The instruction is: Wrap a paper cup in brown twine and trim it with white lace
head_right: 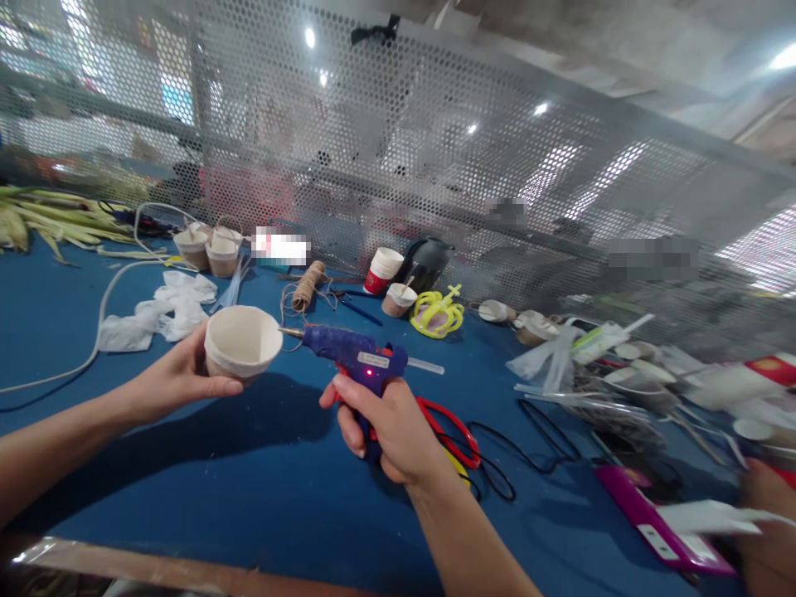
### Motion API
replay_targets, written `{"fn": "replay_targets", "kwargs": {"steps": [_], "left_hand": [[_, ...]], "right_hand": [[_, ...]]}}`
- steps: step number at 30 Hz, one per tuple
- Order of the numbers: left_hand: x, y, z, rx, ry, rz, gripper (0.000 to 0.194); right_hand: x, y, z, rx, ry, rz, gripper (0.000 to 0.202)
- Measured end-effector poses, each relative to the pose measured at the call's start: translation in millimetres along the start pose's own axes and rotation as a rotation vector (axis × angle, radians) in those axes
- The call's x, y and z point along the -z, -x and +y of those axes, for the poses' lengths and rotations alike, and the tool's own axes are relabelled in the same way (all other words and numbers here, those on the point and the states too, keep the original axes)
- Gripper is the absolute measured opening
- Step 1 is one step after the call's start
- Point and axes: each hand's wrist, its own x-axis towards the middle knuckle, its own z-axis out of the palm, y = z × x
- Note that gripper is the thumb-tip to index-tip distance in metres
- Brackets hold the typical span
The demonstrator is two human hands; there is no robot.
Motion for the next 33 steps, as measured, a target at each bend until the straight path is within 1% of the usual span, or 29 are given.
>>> {"fn": "replay_targets", "kwargs": {"steps": [2, 5, 11, 15, 18, 22, 26, 31, 33], "left_hand": [[-1.6, 1, 2, 0.034, 0.052, -0.007, 0.069], [-3.5, 1, 4, 0.068, 0.093, 0.012, 0.07], [-5.2, 1, 3, 0.064, 0.14, 0.024, 0.069], [-4.3, 1, 1, 0.05, 0.097, 0.029, 0.069], [-2.4, 0, 1, 0.013, 0.027, 0.044, 0.069], [-0.2, -1, 0, -0.018, -0.047, 0.067, 0.068], [0.0, -2, -1, -0.02, -0.055, 0.062, 0.066], [0.1, -3, -2, -0.033, -0.09, 0.041, 0.065], [0.7, -3, -2, -0.045, -0.115, 0.022, 0.064]], "right_hand": [[-2, -1, 1, -0.024, -0.053, 0.005, 0.028], [-5, -2, 2, -0.046, -0.069, 0.004, 0.028], [-10, -3, 7, -0.056, -0.048, 0.011, 0.029], [-11, -1, 8, -0.003, 0.069, 0.024, 0.029], [-8, 0, 6, 0.056, 0.16, 0.061, 0.028], [-4, -1, 5, 0.106, 0.219, 0.097, 0.027], [-4, -2, 7, 0.097, 0.271, 0.072, 0.028], [0, 1, 4, 0.096, 0.399, -0.016, 0.031], [2, 2, 0, 0.123, 0.472, -0.001, 0.031]]}}
